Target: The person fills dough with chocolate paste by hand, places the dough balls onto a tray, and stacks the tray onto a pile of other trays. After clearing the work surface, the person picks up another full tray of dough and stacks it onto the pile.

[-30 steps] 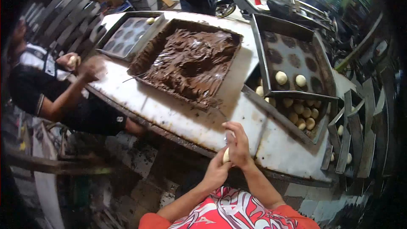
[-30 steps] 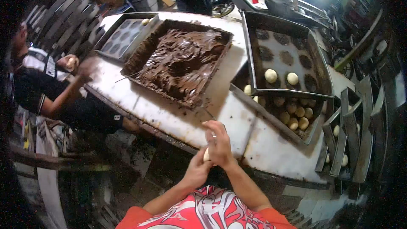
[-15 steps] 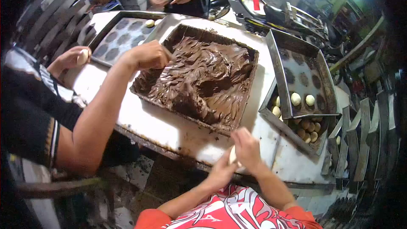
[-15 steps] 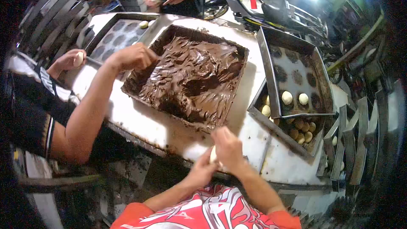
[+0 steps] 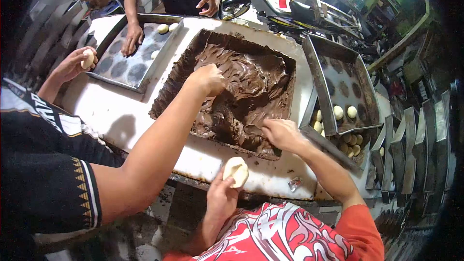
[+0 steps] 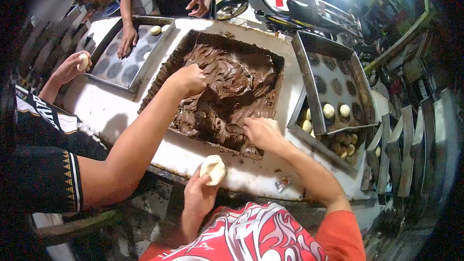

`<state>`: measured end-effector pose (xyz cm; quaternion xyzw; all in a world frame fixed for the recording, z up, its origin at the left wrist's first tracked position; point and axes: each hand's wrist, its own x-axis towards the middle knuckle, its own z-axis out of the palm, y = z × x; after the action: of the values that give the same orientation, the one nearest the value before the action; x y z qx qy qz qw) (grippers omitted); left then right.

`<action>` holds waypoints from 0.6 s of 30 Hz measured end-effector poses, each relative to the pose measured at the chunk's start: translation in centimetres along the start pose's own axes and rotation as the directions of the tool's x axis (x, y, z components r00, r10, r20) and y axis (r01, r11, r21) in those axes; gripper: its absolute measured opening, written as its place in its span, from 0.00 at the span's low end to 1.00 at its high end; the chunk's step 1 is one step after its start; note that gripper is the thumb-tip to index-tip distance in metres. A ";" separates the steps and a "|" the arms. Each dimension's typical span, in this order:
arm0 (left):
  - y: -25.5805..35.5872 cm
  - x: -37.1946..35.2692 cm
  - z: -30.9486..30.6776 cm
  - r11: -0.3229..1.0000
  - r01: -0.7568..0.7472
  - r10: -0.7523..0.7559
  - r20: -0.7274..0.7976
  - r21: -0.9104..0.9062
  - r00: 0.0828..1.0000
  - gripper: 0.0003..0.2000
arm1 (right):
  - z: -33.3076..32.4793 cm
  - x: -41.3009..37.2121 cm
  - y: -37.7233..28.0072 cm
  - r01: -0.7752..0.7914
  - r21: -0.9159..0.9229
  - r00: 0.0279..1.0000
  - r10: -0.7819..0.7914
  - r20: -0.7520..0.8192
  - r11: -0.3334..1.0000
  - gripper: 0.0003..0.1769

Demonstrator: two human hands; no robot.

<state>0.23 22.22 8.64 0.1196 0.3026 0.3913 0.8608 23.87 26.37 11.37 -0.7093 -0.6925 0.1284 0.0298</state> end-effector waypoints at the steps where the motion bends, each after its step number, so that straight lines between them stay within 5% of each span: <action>1: 0.4 0.1 0.0 1.000 -0.001 0.002 -0.033 0.026 0.999 0.23 | -1.2 -1.2 0.0 0.003 0.158 0.999 0.004 -0.048 0.987 0.10; 3: 0.9 0.5 0.7 1.000 0.009 -0.010 -0.049 -0.012 0.999 0.23 | -3.8 -3.2 -1.4 0.029 0.307 0.995 0.002 -0.097 0.951 0.10; 5: 0.5 1.3 1.4 0.994 0.018 -0.016 0.027 -0.107 1.000 0.22 | -5.4 -6.0 -2.9 0.035 0.686 0.996 0.033 -0.086 0.727 0.07; 6: 0.5 1.6 2.1 0.995 0.008 -0.005 0.025 -0.100 1.000 0.22 | -5.0 -6.6 -3.2 0.046 0.690 0.995 0.025 -0.093 0.722 0.07; 8: 0.5 2.0 3.6 0.835 0.220 -0.047 0.333 -0.505 0.942 0.22 | -4.0 -7.6 -4.0 0.262 0.636 0.946 -0.064 -0.317 0.726 0.06; 12: 1.7 -0.6 5.8 0.878 0.135 0.100 0.453 -0.458 0.886 0.27 | 0.4 -9.1 0.0 0.373 0.671 0.895 -0.059 -0.442 0.641 0.07; 14: 1.1 -2.2 4.8 0.880 0.089 0.095 0.356 -0.467 0.929 0.30 | 3.0 -10.1 2.9 0.401 0.630 0.876 -0.075 -0.477 0.665 0.06; 16: 0.3 -4.7 4.7 0.931 -0.064 0.224 0.426 -0.359 0.877 0.33 | 7.4 -10.7 6.0 0.129 0.777 0.907 0.245 -0.344 0.616 0.06; 17: -0.8 -5.3 4.3 0.962 -0.245 0.270 0.277 -0.124 0.922 0.37 | 9.6 -10.8 7.3 0.152 0.779 0.914 0.214 -0.344 0.608 0.06; 18: -2.0 -6.1 4.3 0.953 -0.278 0.301 0.253 -0.121 0.919 0.37 | 11.9 -11.0 8.1 0.125 0.788 0.905 0.256 -0.340 0.602 0.06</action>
<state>0.95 16.52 13.77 0.1793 0.1456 0.5067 0.8306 28.99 13.54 -0.37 -0.6567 -0.5117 0.2681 0.4847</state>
